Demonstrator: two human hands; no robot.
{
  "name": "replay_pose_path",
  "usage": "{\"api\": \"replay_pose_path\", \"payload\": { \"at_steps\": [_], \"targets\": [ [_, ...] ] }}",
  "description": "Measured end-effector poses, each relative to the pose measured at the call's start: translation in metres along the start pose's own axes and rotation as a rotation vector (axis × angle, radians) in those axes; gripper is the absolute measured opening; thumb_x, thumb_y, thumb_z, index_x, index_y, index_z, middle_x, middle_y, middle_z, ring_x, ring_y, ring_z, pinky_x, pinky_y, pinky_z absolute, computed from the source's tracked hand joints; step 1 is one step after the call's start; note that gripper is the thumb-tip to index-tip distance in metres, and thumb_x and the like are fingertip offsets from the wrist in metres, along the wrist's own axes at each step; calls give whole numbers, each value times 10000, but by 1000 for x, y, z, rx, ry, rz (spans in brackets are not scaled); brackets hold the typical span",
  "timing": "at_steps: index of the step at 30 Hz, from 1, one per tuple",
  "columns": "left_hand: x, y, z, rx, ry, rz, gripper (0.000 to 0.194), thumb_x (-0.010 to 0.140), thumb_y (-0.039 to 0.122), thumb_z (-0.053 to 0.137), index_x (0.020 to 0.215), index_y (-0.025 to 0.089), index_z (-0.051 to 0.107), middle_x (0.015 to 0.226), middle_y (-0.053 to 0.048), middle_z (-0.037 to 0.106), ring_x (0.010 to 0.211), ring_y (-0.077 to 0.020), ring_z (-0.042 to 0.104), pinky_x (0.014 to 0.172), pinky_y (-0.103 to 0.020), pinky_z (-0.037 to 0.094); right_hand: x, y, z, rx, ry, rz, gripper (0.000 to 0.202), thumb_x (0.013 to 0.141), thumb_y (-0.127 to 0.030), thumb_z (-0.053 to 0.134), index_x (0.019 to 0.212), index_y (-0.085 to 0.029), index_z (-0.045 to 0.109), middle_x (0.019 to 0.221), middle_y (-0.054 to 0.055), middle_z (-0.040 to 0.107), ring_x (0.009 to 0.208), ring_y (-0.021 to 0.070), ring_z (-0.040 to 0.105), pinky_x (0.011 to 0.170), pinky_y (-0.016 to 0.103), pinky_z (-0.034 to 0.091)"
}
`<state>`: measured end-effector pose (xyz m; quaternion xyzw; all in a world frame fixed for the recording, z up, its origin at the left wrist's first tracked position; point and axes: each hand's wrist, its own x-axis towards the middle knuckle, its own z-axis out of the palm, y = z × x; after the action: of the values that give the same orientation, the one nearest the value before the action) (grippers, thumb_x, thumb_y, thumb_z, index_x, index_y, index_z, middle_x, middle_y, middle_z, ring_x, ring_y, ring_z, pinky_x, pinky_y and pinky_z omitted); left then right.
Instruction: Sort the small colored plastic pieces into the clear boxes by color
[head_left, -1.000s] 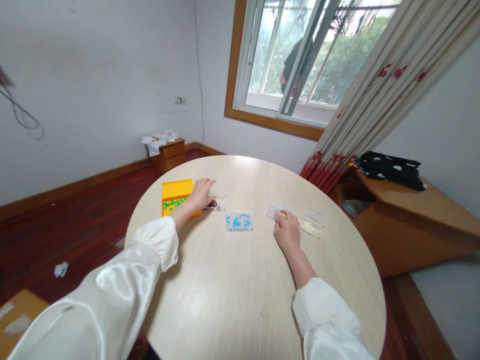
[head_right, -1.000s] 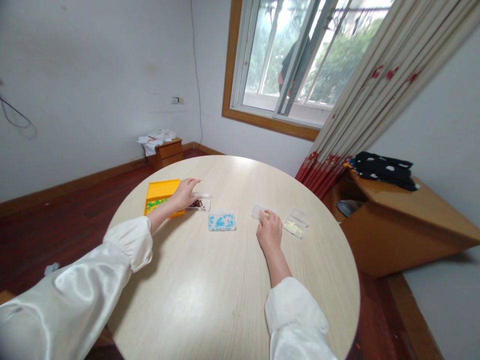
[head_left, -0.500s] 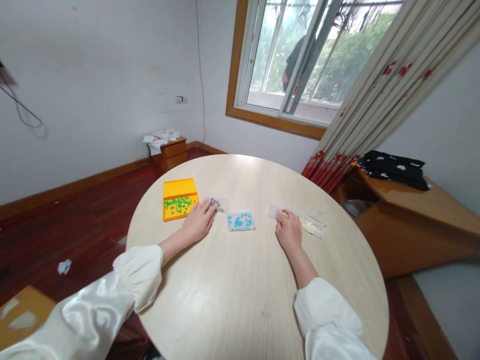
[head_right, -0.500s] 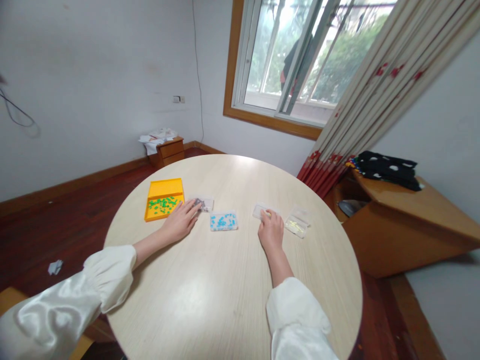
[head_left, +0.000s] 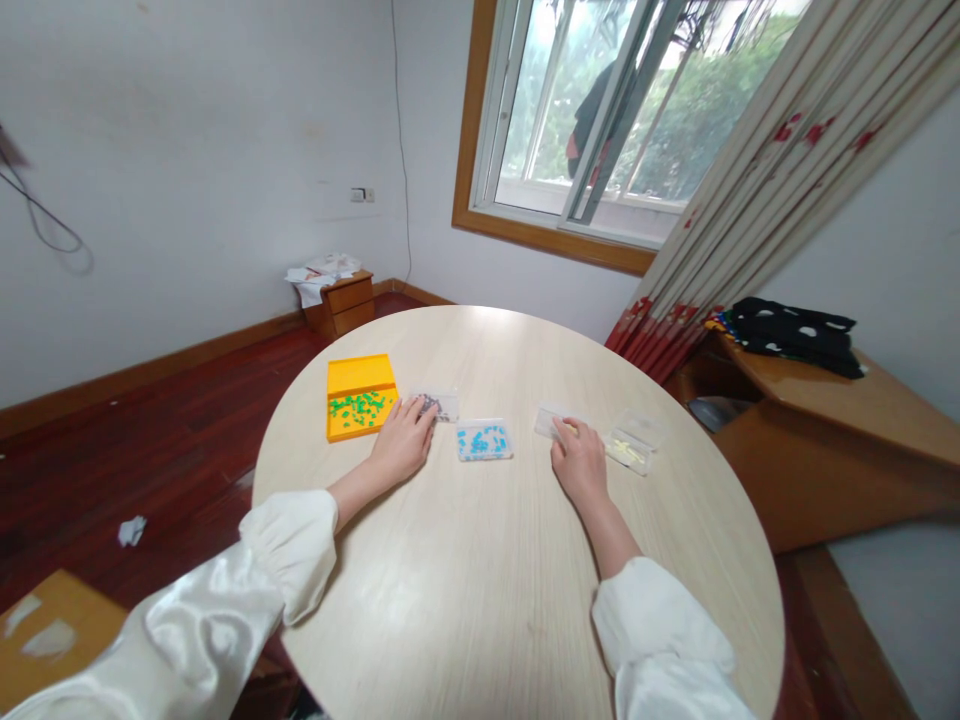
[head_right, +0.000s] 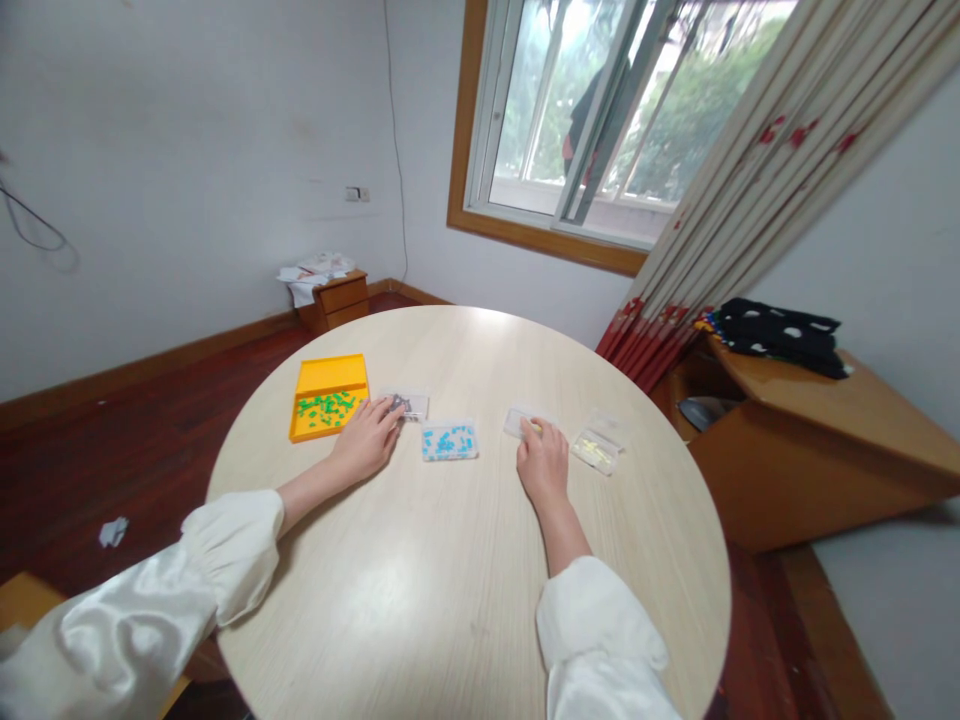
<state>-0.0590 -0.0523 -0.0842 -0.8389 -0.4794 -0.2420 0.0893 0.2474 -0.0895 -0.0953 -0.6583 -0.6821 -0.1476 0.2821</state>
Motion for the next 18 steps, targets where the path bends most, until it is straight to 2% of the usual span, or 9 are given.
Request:
{"api": "replay_pose_path", "payload": {
  "at_steps": [3,6,9,12,14,18],
  "targets": [
    [-2,0,3,-53,75,12,339,849,165,443,1163,123,565,1210,-176,543,1171,-275,471,1020,-483,376,1,-1,1,34,-8,17,516,800,-212,472,1310,-136,450,1190,169,514,1079,285,465,919,446,387],
    [-5,1,2,-90,102,47,314,834,143,454,1119,124,584,1155,-170,548,1113,-269,486,970,-465,424,1,0,6,13,2,91,631,805,-300,496,1379,-104,319,1318,206,423,1244,325,345,987,509,308],
    [-6,4,-2,-116,108,62,280,833,142,455,1074,128,597,1117,-166,542,1052,-260,502,907,-444,467,1,1,9,7,-43,87,526,818,-325,483,1310,-149,415,1300,189,451,1230,318,376,1009,553,249],
    [-7,6,-4,-152,109,89,249,845,158,451,1037,124,605,1097,-164,537,1029,-254,502,884,-427,478,2,-1,7,26,-34,70,445,784,-389,542,1185,-196,534,1208,156,501,1138,309,448,993,548,264],
    [-7,7,-5,-178,106,109,231,851,168,450,1014,126,609,1092,-161,535,1024,-250,501,882,-422,478,3,-2,4,67,-27,85,460,745,-417,585,1149,-200,549,1197,151,495,1135,321,441,976,551,287],
    [-7,7,-7,-230,88,143,211,853,175,457,997,138,608,1083,-146,539,1021,-237,507,881,-415,476,7,-5,-1,302,-108,98,479,738,-386,585,1161,-175,505,1162,148,520,1096,294,485,933,496,386]
  ]
}}
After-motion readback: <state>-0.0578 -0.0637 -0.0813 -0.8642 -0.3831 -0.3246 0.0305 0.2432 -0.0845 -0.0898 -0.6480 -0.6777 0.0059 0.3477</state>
